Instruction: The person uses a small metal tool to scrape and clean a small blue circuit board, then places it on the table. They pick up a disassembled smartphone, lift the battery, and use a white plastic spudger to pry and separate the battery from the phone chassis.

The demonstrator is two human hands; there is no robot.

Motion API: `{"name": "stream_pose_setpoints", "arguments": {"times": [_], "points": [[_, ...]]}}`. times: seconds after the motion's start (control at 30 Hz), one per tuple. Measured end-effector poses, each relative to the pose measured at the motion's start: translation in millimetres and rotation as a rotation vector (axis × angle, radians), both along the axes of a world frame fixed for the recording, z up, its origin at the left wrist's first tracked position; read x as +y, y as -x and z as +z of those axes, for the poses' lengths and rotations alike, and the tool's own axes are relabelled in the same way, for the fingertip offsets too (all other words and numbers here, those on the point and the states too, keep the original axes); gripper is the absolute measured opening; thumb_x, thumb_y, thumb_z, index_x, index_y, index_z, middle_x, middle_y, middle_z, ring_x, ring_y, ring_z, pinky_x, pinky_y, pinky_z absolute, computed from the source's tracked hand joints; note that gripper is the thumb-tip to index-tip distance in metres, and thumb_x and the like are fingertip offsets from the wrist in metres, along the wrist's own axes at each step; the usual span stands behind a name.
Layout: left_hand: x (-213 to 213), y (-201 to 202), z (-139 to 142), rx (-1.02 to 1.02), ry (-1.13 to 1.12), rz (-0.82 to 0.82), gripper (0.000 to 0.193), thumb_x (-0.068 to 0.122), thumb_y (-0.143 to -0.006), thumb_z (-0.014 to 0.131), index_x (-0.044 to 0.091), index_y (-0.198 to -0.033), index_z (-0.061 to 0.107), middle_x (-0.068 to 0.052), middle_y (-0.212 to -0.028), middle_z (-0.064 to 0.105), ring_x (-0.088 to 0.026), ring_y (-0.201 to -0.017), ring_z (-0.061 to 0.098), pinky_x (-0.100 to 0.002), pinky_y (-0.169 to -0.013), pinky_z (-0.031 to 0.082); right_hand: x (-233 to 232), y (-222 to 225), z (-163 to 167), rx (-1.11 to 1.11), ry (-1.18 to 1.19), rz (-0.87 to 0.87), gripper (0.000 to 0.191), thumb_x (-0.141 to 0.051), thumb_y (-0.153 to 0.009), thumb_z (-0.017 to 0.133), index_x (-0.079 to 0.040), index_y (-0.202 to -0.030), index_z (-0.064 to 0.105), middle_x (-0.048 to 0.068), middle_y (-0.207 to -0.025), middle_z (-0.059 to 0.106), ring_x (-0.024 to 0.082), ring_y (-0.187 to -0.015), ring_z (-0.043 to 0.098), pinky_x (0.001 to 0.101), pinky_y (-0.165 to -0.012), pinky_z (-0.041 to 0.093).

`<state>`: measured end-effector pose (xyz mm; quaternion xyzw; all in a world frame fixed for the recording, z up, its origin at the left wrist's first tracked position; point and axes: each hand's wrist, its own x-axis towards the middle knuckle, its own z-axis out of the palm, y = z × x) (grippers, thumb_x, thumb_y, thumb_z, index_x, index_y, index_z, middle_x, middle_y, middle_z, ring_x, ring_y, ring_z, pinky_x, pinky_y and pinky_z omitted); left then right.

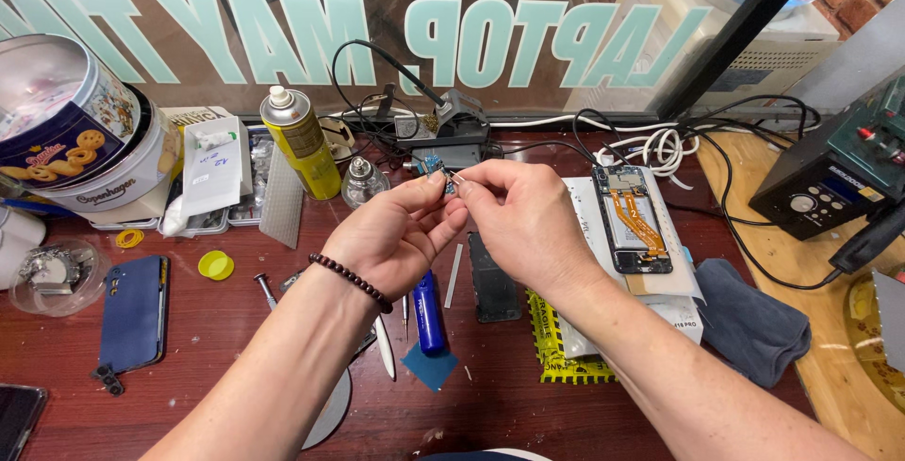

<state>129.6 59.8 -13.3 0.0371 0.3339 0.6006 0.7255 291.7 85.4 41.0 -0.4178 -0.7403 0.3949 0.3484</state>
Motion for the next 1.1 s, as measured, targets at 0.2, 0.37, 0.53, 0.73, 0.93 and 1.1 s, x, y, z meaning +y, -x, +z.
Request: {"name": "stream_pose_setpoints", "arguments": {"times": [0.2, 0.37, 0.53, 0.73, 0.93, 1.1], "points": [[-3, -14, -3, -0.053, -0.089, 0.021, 0.014, 0.01, -0.098, 0.061, -0.003, -0.104, 0.064, -0.011, -0.104, 0.066, -0.019, -0.093, 0.068, -0.031, -0.089, 0.063, 11, -3, -3, 0.066, 0.057, -0.034, 0.018, -0.013, -0.094, 0.066, -0.002, -0.102, 0.078, 0.005, -0.084, 0.079, 0.006, -0.073, 0.07, 0.0242, -0.063, 0.056], [-5, -12, 4, 0.096, -0.146, 0.012, 0.01, 0.01, -0.098, 0.063, 0.003, -0.104, 0.064, -0.006, -0.097, 0.068, -0.017, -0.089, 0.07, -0.032, -0.086, 0.063, 19, -10, 0, 0.221, 0.337, 0.029, 0.02, -0.015, -0.094, 0.065, -0.005, -0.105, 0.077, 0.002, -0.087, 0.073, 0.005, -0.077, 0.067, 0.0241, -0.067, 0.058], [-10, -13, 10, 0.236, -0.167, 0.021, 0.01, 0.011, -0.097, 0.065, 0.003, -0.103, 0.066, -0.006, -0.091, 0.07, -0.017, -0.08, 0.071, -0.032, -0.078, 0.063, 17, -16, 11, -0.033, 0.053, 0.076, 0.021, -0.019, -0.087, 0.071, -0.002, -0.096, 0.079, 0.001, -0.083, 0.079, 0.003, -0.073, 0.07, 0.0234, -0.067, 0.059], [-14, -13, 14, 0.364, -0.17, 0.039, 0.012, 0.009, -0.095, 0.066, 0.002, -0.104, 0.068, -0.007, -0.09, 0.071, -0.017, -0.077, 0.071, -0.032, -0.072, 0.064, 21, -17, 18, -0.162, 0.005, 0.104, 0.02, -0.02, -0.084, 0.072, -0.004, -0.092, 0.08, 0.001, -0.073, 0.077, 0.004, -0.067, 0.068, 0.0245, -0.061, 0.057], [-14, -13, 16, 0.47, -0.184, 0.041, 0.01, 0.009, -0.094, 0.068, 0.001, -0.1, 0.068, -0.008, -0.087, 0.072, -0.017, -0.073, 0.072, -0.031, -0.067, 0.064, 28, -20, 21, -0.246, -0.142, 0.175, 0.018, -0.02, -0.083, 0.071, -0.004, -0.087, 0.077, 0.005, -0.069, 0.074, 0.009, -0.064, 0.067, 0.0279, -0.061, 0.056], [-13, -14, 17, 0.551, -0.211, 0.05, 0.01, 0.009, -0.094, 0.07, 0.0, -0.097, 0.068, -0.009, -0.087, 0.073, -0.016, -0.072, 0.072, -0.031, -0.066, 0.064, 25, -13, 18, -0.345, -0.348, 0.121, 0.015, -0.018, -0.079, 0.072, -0.004, -0.08, 0.071, 0.01, -0.071, 0.071, 0.02, -0.064, 0.071, 0.0344, -0.062, 0.056]]}}
